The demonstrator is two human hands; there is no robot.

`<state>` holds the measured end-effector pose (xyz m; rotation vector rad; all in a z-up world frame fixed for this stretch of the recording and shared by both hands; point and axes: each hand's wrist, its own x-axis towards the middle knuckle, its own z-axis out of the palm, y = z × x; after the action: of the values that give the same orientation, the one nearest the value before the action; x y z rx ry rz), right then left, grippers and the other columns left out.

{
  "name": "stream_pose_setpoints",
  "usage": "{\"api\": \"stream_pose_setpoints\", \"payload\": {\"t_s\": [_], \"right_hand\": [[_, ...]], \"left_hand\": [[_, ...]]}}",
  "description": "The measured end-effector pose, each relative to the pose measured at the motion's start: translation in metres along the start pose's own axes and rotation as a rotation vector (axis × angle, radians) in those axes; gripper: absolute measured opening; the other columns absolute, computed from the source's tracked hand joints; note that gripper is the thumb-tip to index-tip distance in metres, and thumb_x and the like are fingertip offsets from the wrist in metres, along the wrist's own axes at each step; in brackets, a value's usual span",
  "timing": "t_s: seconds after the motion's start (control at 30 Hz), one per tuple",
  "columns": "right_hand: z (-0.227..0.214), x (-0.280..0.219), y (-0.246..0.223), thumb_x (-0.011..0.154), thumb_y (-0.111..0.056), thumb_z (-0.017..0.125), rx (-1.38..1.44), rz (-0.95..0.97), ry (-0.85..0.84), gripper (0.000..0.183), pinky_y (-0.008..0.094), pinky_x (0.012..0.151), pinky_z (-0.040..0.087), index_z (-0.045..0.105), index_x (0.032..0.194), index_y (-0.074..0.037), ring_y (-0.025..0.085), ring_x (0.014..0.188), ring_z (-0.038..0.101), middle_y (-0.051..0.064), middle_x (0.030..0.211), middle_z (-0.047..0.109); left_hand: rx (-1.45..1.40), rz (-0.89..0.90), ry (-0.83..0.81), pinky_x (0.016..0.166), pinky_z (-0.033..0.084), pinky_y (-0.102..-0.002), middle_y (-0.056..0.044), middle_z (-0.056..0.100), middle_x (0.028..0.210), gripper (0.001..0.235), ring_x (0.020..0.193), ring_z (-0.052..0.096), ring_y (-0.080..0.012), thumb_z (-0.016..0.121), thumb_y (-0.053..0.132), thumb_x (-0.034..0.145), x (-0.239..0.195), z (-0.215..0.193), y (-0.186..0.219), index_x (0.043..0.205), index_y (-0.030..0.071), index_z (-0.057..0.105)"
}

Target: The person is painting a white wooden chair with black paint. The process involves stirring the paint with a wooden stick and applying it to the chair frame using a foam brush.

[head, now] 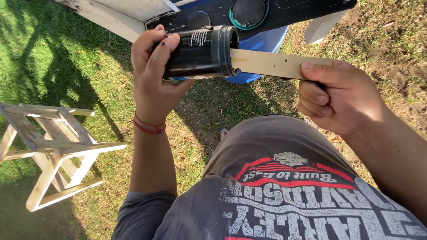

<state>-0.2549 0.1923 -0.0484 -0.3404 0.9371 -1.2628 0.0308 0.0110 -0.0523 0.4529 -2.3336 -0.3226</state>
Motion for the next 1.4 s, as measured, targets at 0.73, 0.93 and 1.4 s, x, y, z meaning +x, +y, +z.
{"api": "stream_pose_setpoints", "payload": {"t_s": [0.73, 0.93, 1.4], "right_hand": [[-0.011, -0.009, -0.009, 0.099, -0.011, 0.043, 0.015, -0.087, -0.032, 0.034, 0.021, 0.032, 0.018, 0.06, 0.123, 0.007, 0.007, 0.03, 0.028, -0.003, 0.042, 0.038], [-0.02, -0.015, -0.005, 0.1, -0.01, 0.044, 0.021, -0.075, 0.051, 0.019, 0.024, 0.034, 0.017, 0.061, 0.099, -0.003, 0.009, 0.032, 0.024, -0.003, 0.043, 0.037], [-0.029, -0.018, -0.001, 0.099, -0.014, 0.043, -0.006, -0.095, 0.171, 0.028, 0.024, 0.038, 0.018, 0.062, 0.115, -0.002, 0.008, 0.032, 0.019, -0.005, 0.042, 0.036]], "left_hand": [[-0.129, -0.016, 0.082, 0.128, 0.037, -0.063, -0.015, 0.034, 0.141, 0.064, 0.142, 0.038, -0.0427, 0.074, -0.013, 0.086, 0.0, 0.014, -0.011, 0.14, 0.006, 0.046], [-0.115, -0.05, 0.116, 0.125, 0.043, -0.058, -0.012, 0.034, 0.143, 0.067, 0.141, 0.041, -0.0361, 0.082, -0.007, 0.09, -0.006, 0.017, -0.015, 0.142, 0.01, 0.044], [-0.126, -0.113, 0.15, 0.119, 0.049, -0.051, -0.014, 0.039, 0.14, 0.072, 0.137, 0.042, -0.0289, 0.091, 0.018, 0.092, -0.013, 0.031, -0.028, 0.144, 0.014, 0.041]]}}
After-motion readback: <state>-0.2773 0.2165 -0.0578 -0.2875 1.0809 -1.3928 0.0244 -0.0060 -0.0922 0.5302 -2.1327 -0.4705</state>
